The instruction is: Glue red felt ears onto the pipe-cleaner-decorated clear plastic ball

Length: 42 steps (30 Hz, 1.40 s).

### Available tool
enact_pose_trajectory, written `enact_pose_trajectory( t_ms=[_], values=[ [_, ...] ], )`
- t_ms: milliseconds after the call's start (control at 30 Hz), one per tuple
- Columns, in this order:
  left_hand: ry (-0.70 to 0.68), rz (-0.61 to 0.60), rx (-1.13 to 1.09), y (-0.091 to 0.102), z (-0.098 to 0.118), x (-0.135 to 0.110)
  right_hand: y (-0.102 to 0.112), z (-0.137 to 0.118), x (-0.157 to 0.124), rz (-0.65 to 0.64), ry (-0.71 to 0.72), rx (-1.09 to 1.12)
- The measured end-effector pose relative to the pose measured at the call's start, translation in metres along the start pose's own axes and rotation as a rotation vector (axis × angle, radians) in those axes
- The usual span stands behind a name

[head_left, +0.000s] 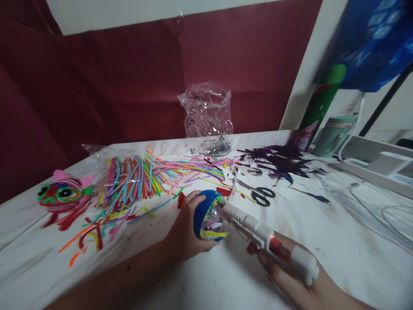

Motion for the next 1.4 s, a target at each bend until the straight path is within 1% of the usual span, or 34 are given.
enact_pose_trajectory(
  t_ms=[167,333,467,567,633,700,833,933,1167,1300,1400],
  values=[
    [-0.001,-0.008,-0.007,0.0000,-0.0004,-0.0005,0.0022,-0.0055,0.0004,-0.070,0.014,-0.016],
    [0.000,-0.011,-0.019,0.0002,-0.0009,-0.0006,0.0035,-0.0003,-0.0016,-0.023,-0.027,-0.056],
    [0.007,-0.017,-0.025,0.0006,-0.0007,-0.0011,0.0021,0.0024,-0.0021,-0.052,-0.036,-0.030],
    [0.006,-0.021,-0.025,0.0005,-0.0011,-0.0018,0.0030,0.0019,-0.0009,-0.031,-0.067,-0.013],
    [0.003,-0.031,-0.029,-0.0002,-0.0020,-0.0021,0.0028,0.0008,0.0000,-0.044,-0.080,-0.011],
    [0.000,-0.034,-0.031,-0.0007,-0.0032,-0.0025,0.0021,-0.0005,0.0005,-0.061,-0.076,-0.009],
    [0.005,-0.031,-0.028,-0.0009,-0.0047,-0.0028,0.0020,-0.0007,0.0002,-0.043,-0.083,0.007],
    [0.005,-0.036,-0.032,-0.0011,-0.0051,-0.0027,0.0013,-0.0001,0.0000,-0.075,-0.075,0.013],
    [-0.003,-0.041,-0.024,-0.0012,-0.0053,-0.0030,0.0005,0.0009,-0.0018,-0.099,-0.073,0.026],
    [-0.012,-0.040,-0.028,-0.0006,-0.0053,-0.0030,0.0011,0.0014,-0.0004,-0.078,-0.077,0.011],
    [-0.021,-0.040,-0.026,-0.0003,-0.0053,-0.0024,0.0012,0.0016,-0.0002,-0.109,-0.077,0.004]
  ],
)
Point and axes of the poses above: each hand's wrist, its own x-axis towards the middle knuckle, its own y-axis out of the back of the hand, z = x × y, the point moved 3 cm from there along x, towards the middle knuckle, and after that the axes turned 6 degrees about -z, right-handed, at the moved point
